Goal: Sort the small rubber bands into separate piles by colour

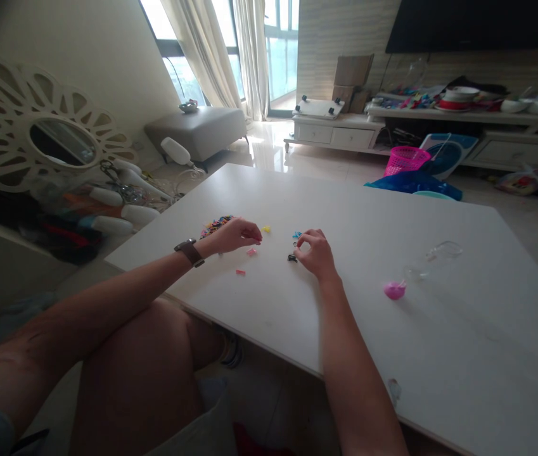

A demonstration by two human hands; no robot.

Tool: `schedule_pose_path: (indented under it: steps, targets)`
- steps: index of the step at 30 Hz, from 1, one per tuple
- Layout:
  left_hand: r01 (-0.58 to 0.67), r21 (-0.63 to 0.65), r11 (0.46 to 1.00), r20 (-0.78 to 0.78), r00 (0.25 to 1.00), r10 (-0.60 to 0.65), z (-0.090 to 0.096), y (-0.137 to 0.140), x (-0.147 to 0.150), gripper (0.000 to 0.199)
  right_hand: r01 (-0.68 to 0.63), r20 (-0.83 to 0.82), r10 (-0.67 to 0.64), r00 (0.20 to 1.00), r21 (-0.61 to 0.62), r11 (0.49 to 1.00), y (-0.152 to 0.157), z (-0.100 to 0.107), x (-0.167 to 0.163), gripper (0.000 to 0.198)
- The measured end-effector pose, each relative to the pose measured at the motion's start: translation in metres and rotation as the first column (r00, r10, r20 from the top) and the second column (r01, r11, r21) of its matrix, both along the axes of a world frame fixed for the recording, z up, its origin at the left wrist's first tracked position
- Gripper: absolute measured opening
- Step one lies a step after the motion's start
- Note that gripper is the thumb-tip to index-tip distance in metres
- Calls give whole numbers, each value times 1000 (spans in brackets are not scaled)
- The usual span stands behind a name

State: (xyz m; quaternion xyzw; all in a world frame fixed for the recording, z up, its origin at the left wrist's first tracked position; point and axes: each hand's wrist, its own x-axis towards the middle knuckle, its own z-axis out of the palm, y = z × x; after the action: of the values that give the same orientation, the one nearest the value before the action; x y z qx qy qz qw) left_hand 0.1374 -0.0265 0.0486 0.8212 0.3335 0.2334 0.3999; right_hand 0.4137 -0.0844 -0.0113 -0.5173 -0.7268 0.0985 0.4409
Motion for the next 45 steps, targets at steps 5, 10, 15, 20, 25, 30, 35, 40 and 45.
schedule_pose_path:
  steps: [5, 10, 15, 20, 25, 30, 35, 40, 45]
  targets:
    - [-6, 5, 1000, -17, 1000, 6, -1, 0, 0, 15, -86, 13, 88, 996, -97, 992, 1, -4, -1, 12]
    - [0, 5, 1000, -21, 1000, 0, -2, 1, 1, 16, -126, 31, 132, 991, -160, 979, 3, -9, 1, 12]
    - [7, -7, 1000, -11, 1000, -7, -3, 1, 1, 19, -129, 42, 135, 990, -123, 984, 2, -7, -5, 10]
    - [27, -28, 999, 3, 1000, -27, -7, 1, 3, 23, -108, 25, 109, 994, -7, 994, -2, 0, -20, 7]
    - [48, -67, 997, 10, 999, -47, -10, 1, 7, 29, -149, 3, 149, 989, 42, 988, -8, 7, -39, 4]
    - [109, -94, 990, 15, 994, -109, -7, -1, 14, 31, -211, 1, 211, 977, 23, 977, -10, 5, -49, 22]
    - [129, -86, 988, 13, 992, -128, -1, -8, 21, 33, -230, 14, 230, 973, 1, 973, -8, 0, -52, 19]
    - [119, -80, 990, -4, 993, -120, 2, -11, 22, 33, -231, 2, 231, 973, 0, 973, -8, 0, -52, 19]
    - [118, -116, 986, 1, 993, -119, 0, -11, 21, 37, -227, -6, 227, 974, 4, 974, -7, -1, -52, 12]
